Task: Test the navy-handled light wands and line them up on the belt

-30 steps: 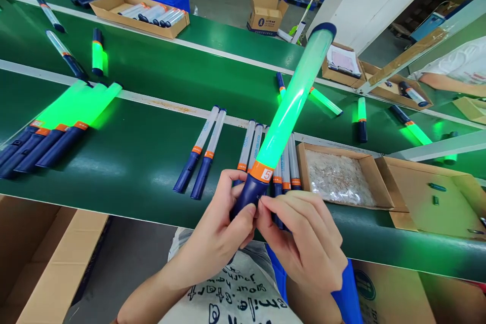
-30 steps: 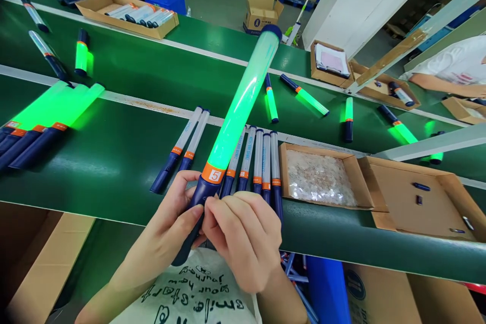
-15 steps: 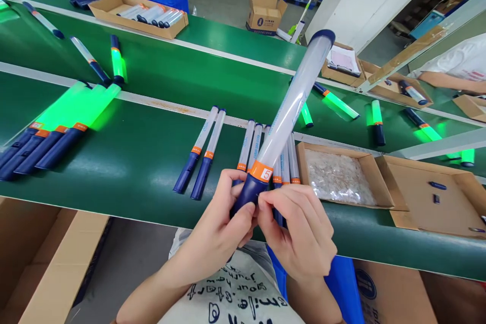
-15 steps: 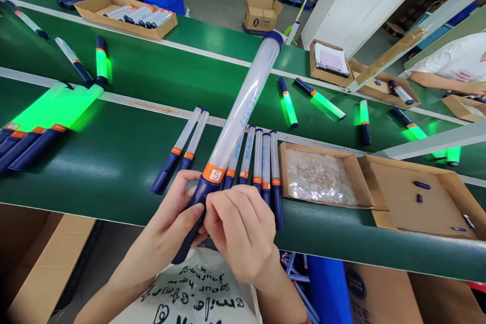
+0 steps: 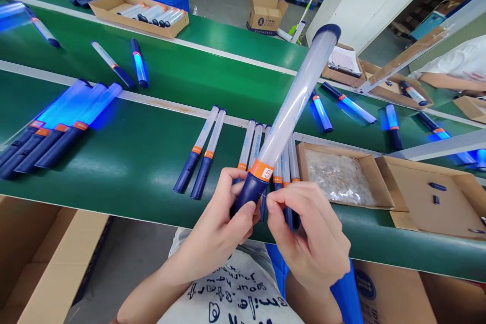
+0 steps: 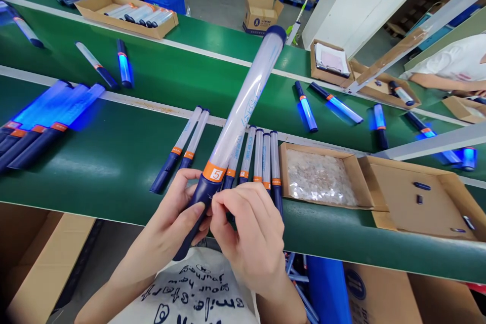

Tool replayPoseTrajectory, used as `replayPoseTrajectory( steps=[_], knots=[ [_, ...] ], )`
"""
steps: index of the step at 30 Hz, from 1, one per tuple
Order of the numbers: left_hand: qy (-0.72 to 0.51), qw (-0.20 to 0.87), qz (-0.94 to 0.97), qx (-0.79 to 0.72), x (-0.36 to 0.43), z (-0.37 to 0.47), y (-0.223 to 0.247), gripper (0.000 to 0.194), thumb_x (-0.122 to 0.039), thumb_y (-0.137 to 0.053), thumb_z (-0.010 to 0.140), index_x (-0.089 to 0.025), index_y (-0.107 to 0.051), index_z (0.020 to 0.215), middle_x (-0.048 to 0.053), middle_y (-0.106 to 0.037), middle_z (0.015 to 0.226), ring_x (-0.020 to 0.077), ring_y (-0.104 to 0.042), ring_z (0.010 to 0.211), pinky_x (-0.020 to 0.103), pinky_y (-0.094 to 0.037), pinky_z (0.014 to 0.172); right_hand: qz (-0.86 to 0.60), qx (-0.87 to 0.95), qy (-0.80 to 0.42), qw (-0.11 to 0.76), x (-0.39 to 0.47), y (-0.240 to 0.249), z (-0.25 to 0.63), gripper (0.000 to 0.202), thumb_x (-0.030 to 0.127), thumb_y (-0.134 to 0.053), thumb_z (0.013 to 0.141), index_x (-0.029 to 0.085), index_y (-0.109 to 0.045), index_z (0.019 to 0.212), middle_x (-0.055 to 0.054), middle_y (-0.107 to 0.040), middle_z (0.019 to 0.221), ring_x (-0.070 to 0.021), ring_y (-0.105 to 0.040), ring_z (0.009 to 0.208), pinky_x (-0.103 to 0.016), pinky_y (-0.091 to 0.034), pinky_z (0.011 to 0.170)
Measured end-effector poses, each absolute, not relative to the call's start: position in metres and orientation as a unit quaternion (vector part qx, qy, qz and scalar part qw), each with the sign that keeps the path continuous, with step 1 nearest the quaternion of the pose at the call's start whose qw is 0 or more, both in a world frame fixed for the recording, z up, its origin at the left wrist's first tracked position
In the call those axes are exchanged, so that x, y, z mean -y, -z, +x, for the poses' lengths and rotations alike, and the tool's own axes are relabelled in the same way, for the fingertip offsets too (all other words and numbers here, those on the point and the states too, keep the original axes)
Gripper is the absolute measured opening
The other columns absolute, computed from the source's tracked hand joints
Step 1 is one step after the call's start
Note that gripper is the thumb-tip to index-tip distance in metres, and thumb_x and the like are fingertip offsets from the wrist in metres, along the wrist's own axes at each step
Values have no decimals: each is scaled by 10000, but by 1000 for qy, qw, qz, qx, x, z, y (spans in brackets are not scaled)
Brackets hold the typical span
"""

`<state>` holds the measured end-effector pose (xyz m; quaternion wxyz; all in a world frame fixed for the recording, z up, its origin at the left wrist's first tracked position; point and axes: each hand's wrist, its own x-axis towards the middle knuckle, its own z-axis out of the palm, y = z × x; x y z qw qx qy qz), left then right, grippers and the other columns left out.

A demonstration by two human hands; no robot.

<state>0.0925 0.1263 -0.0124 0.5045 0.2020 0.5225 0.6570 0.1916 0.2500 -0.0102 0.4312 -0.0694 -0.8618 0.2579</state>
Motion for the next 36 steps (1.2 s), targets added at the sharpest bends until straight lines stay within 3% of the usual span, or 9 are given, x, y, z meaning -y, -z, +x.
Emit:
replayPoseTrajectory(
  steps=[28,36],
  knots=[
    [-643,491,212,-549,-123,93,16,168,-364,-439,1118,-333,-354,1261,-57,-541,968,71,-428,657,210,-392,577,-43,900,-226,371,-250,4,196,164,2,-663,978,122,-615,1080,-57,-682,971,-148,-582,925,-321,-527,874],
    [-648,498,216,-534,-123,92,15,165,-328,-438,1117,-310,-363,1263,-62,-539,965,53,-421,637,197,-401,575,-30,908,-216,359,-256,1,196,180,-18,-652,968,128,-595,1058,-53,-647,923,-147,-563,890,-315,-519,822]
  ],
)
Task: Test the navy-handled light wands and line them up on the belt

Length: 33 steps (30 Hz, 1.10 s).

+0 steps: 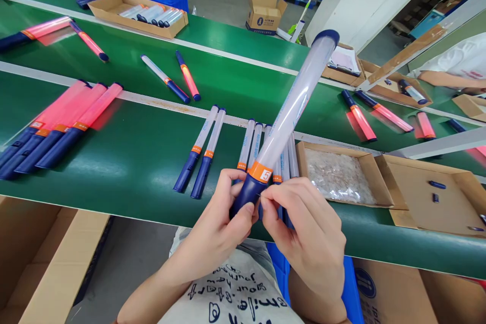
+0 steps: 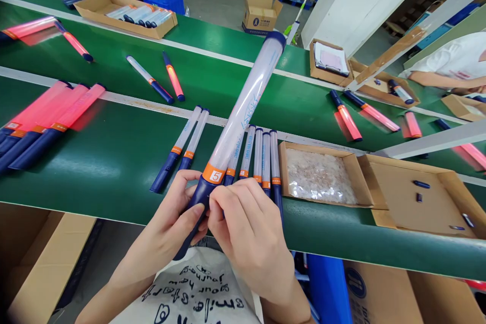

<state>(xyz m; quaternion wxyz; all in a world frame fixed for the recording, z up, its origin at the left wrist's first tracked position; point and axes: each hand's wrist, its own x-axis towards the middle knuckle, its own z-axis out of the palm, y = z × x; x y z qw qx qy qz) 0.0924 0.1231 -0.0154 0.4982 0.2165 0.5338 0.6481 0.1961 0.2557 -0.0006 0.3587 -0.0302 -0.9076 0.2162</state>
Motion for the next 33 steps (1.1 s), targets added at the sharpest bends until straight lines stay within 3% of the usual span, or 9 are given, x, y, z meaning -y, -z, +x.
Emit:
replayPoseTrajectory(
  steps=[7,13,33],
  knots=[
    [-646,489,232,-538,-123,92,17,180,-318,-459,1123,-304,-376,1283,-50,-583,1021,41,-465,659,184,-430,593,-24,926,-176,333,-256,-8,200,140,-2,-648,976,106,-586,1039,-63,-630,927,-150,-537,896,-331,-510,835],
    [-622,489,239,-563,-123,87,15,186,-357,-435,1127,-280,-345,1271,-45,-542,937,64,-452,665,200,-430,603,-27,931,-154,330,-257,-2,194,115,44,-623,1011,118,-587,1091,-62,-646,944,-168,-571,907,-357,-535,864],
    [-644,497,192,-549,-131,91,20,161,-366,-425,1098,-273,-340,1199,-68,-465,813,78,-402,606,173,-377,519,-24,904,-162,394,-255,13,191,215,4,-673,965,102,-633,1152,-90,-718,981,-175,-624,899,-364,-580,810]
  ],
)
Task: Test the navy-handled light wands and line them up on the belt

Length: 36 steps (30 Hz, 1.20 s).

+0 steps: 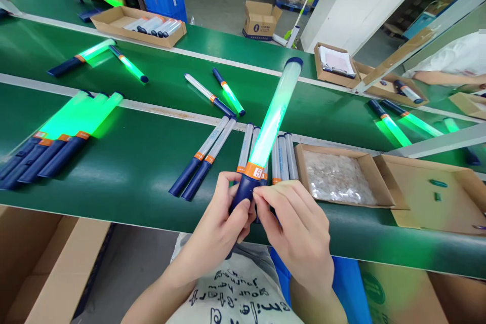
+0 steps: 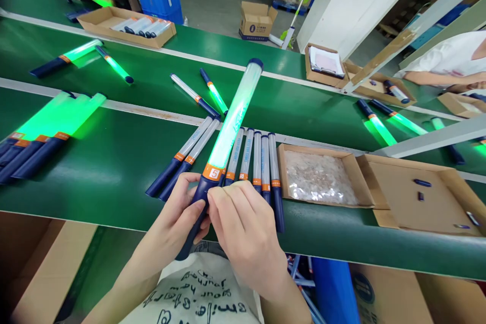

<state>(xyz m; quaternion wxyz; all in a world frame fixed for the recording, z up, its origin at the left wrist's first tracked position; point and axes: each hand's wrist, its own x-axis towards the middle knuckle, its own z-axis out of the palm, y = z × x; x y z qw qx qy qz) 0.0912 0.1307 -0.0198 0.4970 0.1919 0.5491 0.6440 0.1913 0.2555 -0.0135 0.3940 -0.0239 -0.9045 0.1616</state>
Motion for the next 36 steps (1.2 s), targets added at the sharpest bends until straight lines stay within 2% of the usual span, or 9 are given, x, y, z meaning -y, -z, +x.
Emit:
replayPoseTrajectory(
  steps=[7,12,16,21,27,31,36],
  knots=[
    [-654,502,187,-533,-131,90,18,167,-343,-451,1091,-275,-351,1207,-49,-492,869,90,-433,657,192,-419,541,-52,868,-236,433,-256,17,194,265,-11,-697,939,155,-697,1145,-43,-727,944,-147,-642,855,-332,-594,763],
    [-652,495,203,-536,-130,91,16,147,-309,-422,1100,-284,-337,1216,-63,-490,863,85,-434,650,204,-420,555,-54,870,-231,433,-255,19,194,238,-13,-704,932,146,-686,1107,-40,-712,924,-145,-631,854,-332,-591,785],
    [-648,492,207,-543,-132,95,15,128,-317,-412,1108,-297,-331,1205,-60,-502,904,79,-427,645,210,-420,565,-53,882,-181,432,-254,20,193,208,-5,-717,925,123,-664,1079,-51,-707,924,-152,-628,872,-335,-596,822],
    [-647,483,193,-558,-133,95,15,127,-347,-428,1113,-295,-357,1206,-60,-500,900,76,-415,637,203,-420,561,-31,891,-124,436,-254,21,192,263,-18,-741,900,86,-674,1131,-80,-731,959,-175,-655,894,-357,-605,868],
    [-673,497,188,-515,-133,93,18,131,-310,-454,1105,-292,-361,1195,-53,-510,885,94,-465,686,181,-433,530,-68,850,-275,444,-257,16,195,275,-61,-730,891,136,-708,1082,-20,-709,916,-121,-637,843,-302,-578,787],
    [-691,510,160,-488,-135,94,10,126,-296,-459,1099,-288,-339,1134,-55,-502,896,83,-475,687,154,-431,511,-78,833,-311,452,-257,16,193,284,-61,-731,893,149,-701,1081,-1,-706,906,-99,-644,836,-292,-565,804],
    [-684,513,147,-497,-137,95,5,125,-295,-460,1091,-269,-364,1165,-69,-496,862,51,-476,620,130,-412,504,-72,836,-339,426,-258,18,188,245,-30,-711,928,167,-680,1070,13,-693,901,-89,-626,851,-278,-557,823]
  ],
)
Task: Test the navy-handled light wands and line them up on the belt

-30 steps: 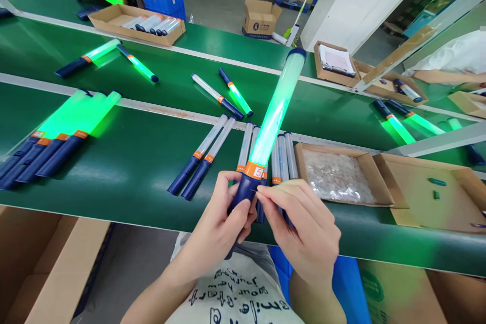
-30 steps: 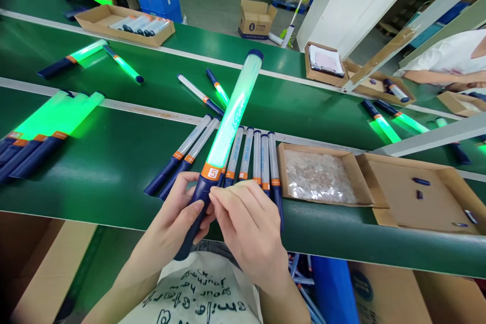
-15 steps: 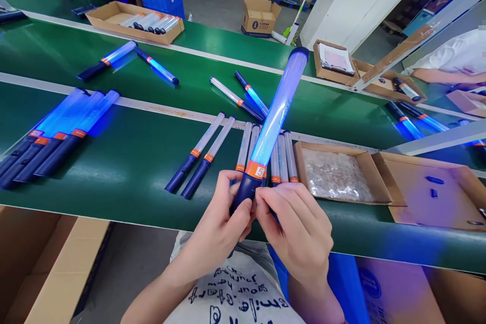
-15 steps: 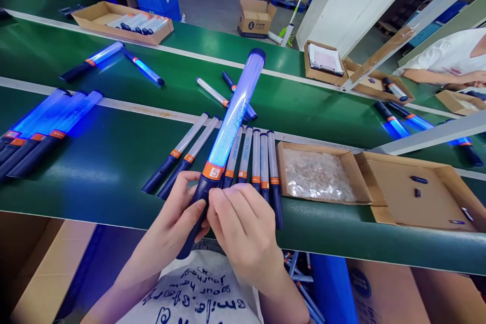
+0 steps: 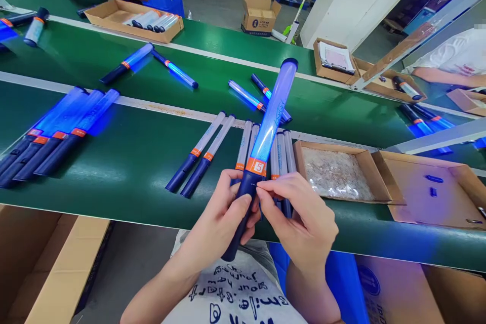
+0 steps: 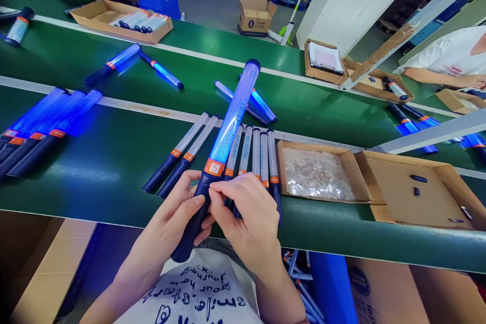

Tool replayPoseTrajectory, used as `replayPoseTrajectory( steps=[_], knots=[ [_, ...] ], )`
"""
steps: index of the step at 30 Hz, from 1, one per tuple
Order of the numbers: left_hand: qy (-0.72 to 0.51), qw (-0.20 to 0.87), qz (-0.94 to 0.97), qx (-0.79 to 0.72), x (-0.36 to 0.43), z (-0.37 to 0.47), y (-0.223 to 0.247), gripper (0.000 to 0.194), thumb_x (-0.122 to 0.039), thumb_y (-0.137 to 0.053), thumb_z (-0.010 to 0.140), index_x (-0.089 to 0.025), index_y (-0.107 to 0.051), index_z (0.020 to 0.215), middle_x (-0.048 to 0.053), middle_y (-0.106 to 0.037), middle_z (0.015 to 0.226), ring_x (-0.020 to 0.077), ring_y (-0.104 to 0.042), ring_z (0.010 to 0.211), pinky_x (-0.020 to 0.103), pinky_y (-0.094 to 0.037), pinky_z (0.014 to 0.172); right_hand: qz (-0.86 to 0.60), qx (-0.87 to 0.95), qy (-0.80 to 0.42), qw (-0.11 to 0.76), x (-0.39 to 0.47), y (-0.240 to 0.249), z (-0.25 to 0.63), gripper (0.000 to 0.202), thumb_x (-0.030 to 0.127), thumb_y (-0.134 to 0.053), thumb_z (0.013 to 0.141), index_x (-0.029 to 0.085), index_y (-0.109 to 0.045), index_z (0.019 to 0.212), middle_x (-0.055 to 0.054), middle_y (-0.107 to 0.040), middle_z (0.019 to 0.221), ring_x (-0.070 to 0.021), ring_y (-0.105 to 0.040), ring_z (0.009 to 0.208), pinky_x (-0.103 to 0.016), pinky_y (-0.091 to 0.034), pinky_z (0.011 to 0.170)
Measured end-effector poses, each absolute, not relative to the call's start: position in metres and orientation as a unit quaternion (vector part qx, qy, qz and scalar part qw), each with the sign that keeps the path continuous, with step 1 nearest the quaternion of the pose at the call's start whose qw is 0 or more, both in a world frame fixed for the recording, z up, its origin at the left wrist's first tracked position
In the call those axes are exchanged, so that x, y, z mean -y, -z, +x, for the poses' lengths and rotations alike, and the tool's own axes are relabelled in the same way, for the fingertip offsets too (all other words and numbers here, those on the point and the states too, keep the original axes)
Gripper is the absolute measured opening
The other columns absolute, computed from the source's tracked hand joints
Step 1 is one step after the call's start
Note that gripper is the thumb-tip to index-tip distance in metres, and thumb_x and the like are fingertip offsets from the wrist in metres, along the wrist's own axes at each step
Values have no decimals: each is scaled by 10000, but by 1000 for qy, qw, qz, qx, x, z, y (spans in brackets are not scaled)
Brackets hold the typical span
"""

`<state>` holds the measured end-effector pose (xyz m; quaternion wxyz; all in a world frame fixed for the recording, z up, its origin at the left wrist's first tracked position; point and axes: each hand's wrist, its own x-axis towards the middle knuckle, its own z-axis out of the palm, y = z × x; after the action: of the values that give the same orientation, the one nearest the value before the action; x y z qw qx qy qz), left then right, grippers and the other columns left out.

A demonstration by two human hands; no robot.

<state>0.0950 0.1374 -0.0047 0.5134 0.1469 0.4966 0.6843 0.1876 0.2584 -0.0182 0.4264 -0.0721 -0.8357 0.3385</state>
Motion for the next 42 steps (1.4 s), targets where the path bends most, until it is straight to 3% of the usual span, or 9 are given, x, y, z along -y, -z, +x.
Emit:
replayPoseTrajectory(
  steps=[5,13,20,28,37,42],
  knots=[
    [-673,520,156,-503,-139,95,11,139,-319,-459,1086,-271,-368,1179,-81,-509,832,46,-466,570,134,-420,496,-83,863,-315,387,-260,19,186,129,40,-646,1001,167,-625,1011,5,-646,898,-90,-574,862,-253,-512,800],
    [-683,504,157,-505,-140,96,18,134,-337,-457,1086,-288,-373,1178,-75,-493,805,90,-462,656,140,-448,499,-82,876,-294,374,-258,25,185,118,61,-620,1028,171,-582,1047,-13,-636,946,-106,-550,883,-259,-485,815],
    [-679,508,145,-510,-142,94,18,104,-320,-454,1086,-267,-382,1139,-86,-482,771,66,-436,591,122,-427,480,-78,888,-258,372,-259,28,184,127,51,-613,1026,163,-571,1072,-28,-628,946,-122,-541,884,-277,-479,814],
    [-680,506,151,-508,-139,95,20,129,-334,-476,1093,-285,-385,1170,-75,-515,825,73,-470,627,147,-461,510,-107,864,-321,374,-258,28,181,114,85,-573,1056,180,-551,997,8,-582,896,-90,-519,842,-231,-460,783],
    [-675,504,150,-518,-141,93,19,92,-310,-450,1088,-265,-391,1143,-77,-501,792,73,-450,616,140,-445,498,-90,883,-275,369,-256,29,184,94,71,-611,1039,162,-590,1050,-19,-628,948,-110,-543,887,-263,-477,824],
    [-672,467,177,-547,-143,89,26,177,-333,-503,1074,-262,-383,1183,-74,-525,802,82,-479,604,179,-460,512,-108,867,-295,387,-263,31,189,155,60,-651,1014,181,-679,1107,-19,-702,980,-126,-629,910,-282,-525,849]
  ],
)
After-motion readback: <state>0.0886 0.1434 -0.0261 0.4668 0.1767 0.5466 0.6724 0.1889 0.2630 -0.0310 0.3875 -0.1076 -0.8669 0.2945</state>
